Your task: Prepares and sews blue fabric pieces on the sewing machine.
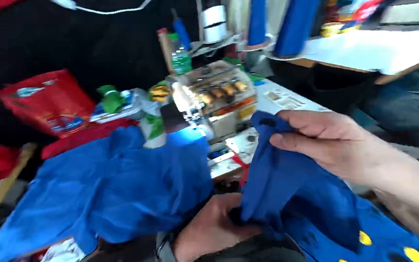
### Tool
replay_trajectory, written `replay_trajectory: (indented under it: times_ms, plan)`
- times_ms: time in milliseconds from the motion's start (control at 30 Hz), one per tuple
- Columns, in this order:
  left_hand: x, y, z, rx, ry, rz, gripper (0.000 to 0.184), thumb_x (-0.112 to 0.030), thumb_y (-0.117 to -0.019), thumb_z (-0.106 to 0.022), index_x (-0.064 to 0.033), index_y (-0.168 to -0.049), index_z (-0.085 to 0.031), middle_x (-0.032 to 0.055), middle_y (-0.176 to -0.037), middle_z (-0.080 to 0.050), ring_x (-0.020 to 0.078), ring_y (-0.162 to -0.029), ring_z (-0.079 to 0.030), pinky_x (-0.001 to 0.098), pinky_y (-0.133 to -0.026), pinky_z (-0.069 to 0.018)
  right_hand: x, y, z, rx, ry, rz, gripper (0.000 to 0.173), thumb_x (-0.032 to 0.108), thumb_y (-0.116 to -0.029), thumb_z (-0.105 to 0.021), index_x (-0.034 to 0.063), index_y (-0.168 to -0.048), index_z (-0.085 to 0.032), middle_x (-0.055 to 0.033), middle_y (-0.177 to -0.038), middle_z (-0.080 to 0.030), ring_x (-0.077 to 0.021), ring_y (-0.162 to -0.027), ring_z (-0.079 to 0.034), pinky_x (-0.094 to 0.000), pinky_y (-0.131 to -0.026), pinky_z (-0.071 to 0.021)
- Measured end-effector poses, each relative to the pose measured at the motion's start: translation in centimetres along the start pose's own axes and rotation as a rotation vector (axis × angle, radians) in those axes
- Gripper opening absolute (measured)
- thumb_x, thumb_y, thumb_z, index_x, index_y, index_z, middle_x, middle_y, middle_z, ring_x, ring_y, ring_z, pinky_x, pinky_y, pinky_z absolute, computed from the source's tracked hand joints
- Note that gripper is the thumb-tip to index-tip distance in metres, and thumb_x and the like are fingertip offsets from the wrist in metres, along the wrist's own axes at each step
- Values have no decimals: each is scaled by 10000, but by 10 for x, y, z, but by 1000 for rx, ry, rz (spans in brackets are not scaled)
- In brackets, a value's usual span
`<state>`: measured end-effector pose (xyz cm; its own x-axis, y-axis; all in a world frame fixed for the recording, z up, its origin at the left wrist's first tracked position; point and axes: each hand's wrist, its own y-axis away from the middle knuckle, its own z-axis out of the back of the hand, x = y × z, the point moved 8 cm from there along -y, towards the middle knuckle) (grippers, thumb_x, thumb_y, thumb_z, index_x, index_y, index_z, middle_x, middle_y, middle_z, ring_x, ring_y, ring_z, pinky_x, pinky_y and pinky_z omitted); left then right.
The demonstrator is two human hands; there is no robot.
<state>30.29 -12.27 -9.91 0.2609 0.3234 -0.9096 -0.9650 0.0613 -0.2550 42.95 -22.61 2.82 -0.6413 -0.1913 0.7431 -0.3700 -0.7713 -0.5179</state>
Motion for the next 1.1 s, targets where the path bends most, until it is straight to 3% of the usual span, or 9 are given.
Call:
replay_trajectory:
  times_ms: [133, 233, 433, 567, 700, 800, 900, 1000, 1100]
  plan:
    - [-14, 90, 67, -346, -317, 541, 274, -86, -872, -748, 70, -1094, -709, 126, -1048, -738, 125, -1018, -688, 303, -954, -531, 12, -40, -12, -161, -22, 74, 121, 134, -1028, -574, 162, -1095, -671, 177, -900, -665, 108, -819, -625, -76, -739, -530]
    - [-5, 168, 113, -722, -16, 320, 172, -240, -919, -741, -135, -1055, -758, -69, -1010, -757, 3, -946, -694, 215, -865, -575, -6, -63, -23, -254, -181, -17, 149, 102, -1041, -527, 190, -1099, -633, 189, -909, -665, 99, -835, -641, -95, -763, -554]
    - [0, 215, 166, -1399, 453, 204, 229, -213, -1053, -507, -116, -1016, -711, 57, -895, -761, 129, -798, -748, 312, -714, -643, -68, -29, -103, 42, 52, -221, 293, 194, -976, -598, 122, -1259, -601, 38, -935, -664, -41, -785, -654, -258, -685, -582]
    - [-4, 172, 165, -1115, -15, 290, 247, -262, -1036, -583, -191, -836, -712, -70, -731, -664, 10, -666, -627, 214, -628, -554, -85, 27, -161, 754, 166, -197, 333, 165, -952, -699, 0, -1236, -651, -225, -922, -714, -435, -784, -705, -679, -693, -549]
    - [-6, 98, 125, -614, -264, 166, 320, -320, -1028, -602, -108, -798, -670, -103, -677, -554, -79, -634, -501, 99, -588, -424, -34, -3, -166, 348, 73, 81, 574, 489, -947, -661, 43, -1303, -603, -121, -1179, -694, -182, -1044, -685, -378, -895, -583]
    - [-20, 75, 113, -475, -366, 51, 347, -326, -1048, -569, -53, -886, -708, -32, -754, -640, -49, -707, -579, 114, -653, -487, -21, -26, -181, 328, 36, 232, 684, 468, -876, -748, 129, -1430, -534, -41, -1322, -610, -146, -1255, -566, -368, -1066, -481]
    - [-36, 82, 117, -494, -493, 41, 351, -322, -1058, -547, -32, -928, -699, 25, -789, -667, -23, -729, -593, 113, -681, -488, -34, -27, -195, 433, -57, 244, 333, 309, -920, -728, 100, -1169, -659, 4, -915, -699, -87, -874, -668, -293, -829, -556]
    - [-41, 97, 118, -445, -562, 137, 272, -230, -1000, -652, 38, -980, -694, 152, -895, -717, 82, -846, -667, 184, -809, -528, -36, -17, -191, 541, -254, 144, 232, 218, -1023, -607, 3, -1013, -694, -98, -905, -670, -105, -856, -637, -211, -767, -517]
    - [-12, 121, 111, -369, -547, 235, 215, -126, -930, -717, 85, -968, -701, 216, -889, -721, 199, -850, -711, 296, -816, -569, -35, -19, -166, 366, -437, 46, 245, 221, -1064, -540, 10, -1032, -659, -17, -884, -646, 33, -809, -584, -100, -734, -475]
